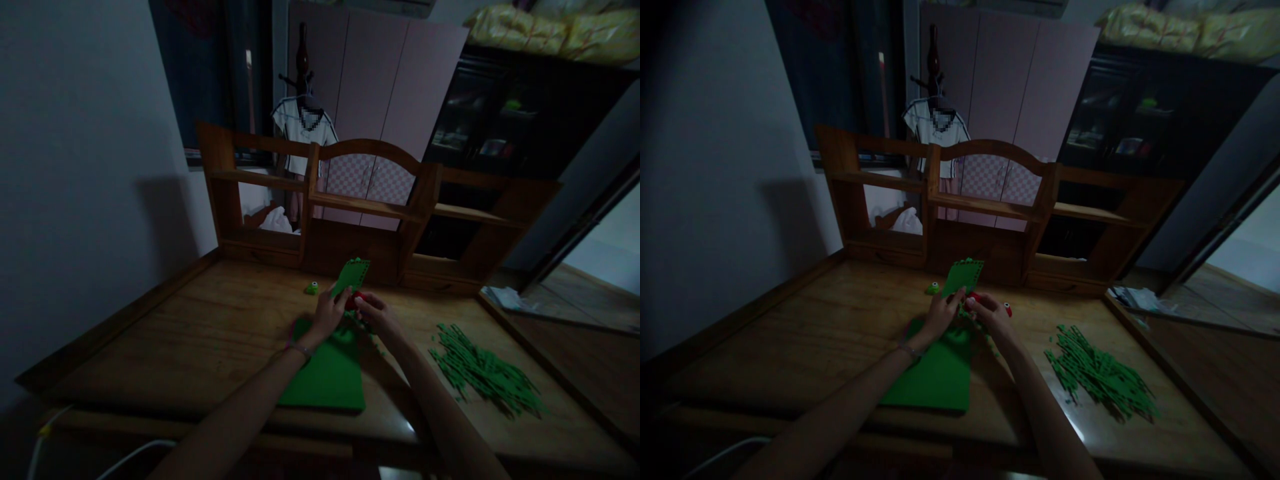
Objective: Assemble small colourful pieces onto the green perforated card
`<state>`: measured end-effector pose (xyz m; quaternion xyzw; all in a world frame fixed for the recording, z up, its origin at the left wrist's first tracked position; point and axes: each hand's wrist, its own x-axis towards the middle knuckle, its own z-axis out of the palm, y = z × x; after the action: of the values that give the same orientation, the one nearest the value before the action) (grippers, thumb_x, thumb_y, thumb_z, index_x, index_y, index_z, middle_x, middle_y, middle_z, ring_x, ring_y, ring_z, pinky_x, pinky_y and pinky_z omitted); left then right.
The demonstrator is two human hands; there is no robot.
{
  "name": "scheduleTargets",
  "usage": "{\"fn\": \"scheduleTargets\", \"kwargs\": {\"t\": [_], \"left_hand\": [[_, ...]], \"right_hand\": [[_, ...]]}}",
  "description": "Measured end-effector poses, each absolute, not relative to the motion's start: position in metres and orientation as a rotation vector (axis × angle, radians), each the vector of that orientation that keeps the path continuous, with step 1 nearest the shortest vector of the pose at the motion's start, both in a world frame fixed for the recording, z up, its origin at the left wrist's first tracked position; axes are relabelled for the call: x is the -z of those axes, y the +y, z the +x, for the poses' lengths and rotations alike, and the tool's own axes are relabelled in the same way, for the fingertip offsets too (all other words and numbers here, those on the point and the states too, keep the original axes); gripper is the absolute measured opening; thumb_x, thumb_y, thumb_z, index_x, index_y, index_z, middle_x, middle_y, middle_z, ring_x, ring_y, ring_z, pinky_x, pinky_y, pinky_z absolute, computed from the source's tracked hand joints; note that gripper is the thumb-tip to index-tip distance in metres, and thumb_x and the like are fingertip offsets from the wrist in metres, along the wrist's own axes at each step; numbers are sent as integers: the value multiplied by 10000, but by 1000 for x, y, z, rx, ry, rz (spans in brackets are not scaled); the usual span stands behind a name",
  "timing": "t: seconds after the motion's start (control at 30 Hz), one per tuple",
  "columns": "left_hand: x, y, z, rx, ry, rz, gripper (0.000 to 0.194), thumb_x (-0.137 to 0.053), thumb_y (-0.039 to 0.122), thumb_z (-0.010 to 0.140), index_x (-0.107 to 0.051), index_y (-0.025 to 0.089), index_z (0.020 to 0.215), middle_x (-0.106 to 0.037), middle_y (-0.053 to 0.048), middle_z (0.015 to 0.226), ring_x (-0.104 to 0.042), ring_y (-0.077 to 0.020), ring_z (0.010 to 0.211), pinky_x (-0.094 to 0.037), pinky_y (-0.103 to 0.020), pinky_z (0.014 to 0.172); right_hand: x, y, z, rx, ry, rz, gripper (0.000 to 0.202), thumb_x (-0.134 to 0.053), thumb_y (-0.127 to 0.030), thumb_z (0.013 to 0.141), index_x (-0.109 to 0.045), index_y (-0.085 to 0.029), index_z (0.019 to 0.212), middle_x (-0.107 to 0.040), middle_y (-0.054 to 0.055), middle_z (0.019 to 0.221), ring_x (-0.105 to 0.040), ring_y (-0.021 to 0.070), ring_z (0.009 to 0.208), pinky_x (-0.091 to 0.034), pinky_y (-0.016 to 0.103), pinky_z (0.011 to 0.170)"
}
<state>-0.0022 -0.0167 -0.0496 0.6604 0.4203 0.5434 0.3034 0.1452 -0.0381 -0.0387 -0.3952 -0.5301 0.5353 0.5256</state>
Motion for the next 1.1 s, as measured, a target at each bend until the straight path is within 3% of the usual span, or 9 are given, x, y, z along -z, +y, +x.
{"fn": "scheduleTargets", "kwargs": {"t": [0.2, 0.53, 0.83, 1.1], "left_hand": [[50, -16, -1, -1459, 1040, 1777, 348, -443, 445, 873, -675, 191, 922, -693, -50, 944, -609, -181, 935, -415, -287, 878], [49, -15, -2, -1427, 1034, 1786, 347, -456, 445, 864, -687, 190, 908, -701, -49, 892, -625, -187, 884, -441, -287, 830], [50, -15, -3, -1388, 1042, 1802, 344, -452, 443, 867, -679, 207, 974, -694, -46, 969, -614, -199, 948, -435, -299, 865], [51, -15, -2, -1414, 1093, 1850, 323, -470, 433, 861, -680, 195, 917, -693, -46, 922, -611, -199, 918, -442, -306, 856]], "right_hand": [[40, -37, 145, -1230, -1281, -954, 285, -728, -386, 666, -652, -210, 877, -627, 2, 772, -523, 102, 607, -388, 227, 582], [36, -40, 143, -1120, -1333, -1025, 272, -699, -422, 689, -641, -204, 842, -596, -11, 674, -504, 106, 577, -359, 227, 549], [31, -42, 144, -1129, -1339, -1016, 299, -702, -413, 684, -658, -213, 902, -652, 18, 791, -552, 131, 651, -392, 243, 597], [36, -37, 144, -1146, -1288, -1001, 330, -733, -422, 632, -664, -218, 883, -673, 32, 824, -591, 155, 696, -433, 262, 632]]}}
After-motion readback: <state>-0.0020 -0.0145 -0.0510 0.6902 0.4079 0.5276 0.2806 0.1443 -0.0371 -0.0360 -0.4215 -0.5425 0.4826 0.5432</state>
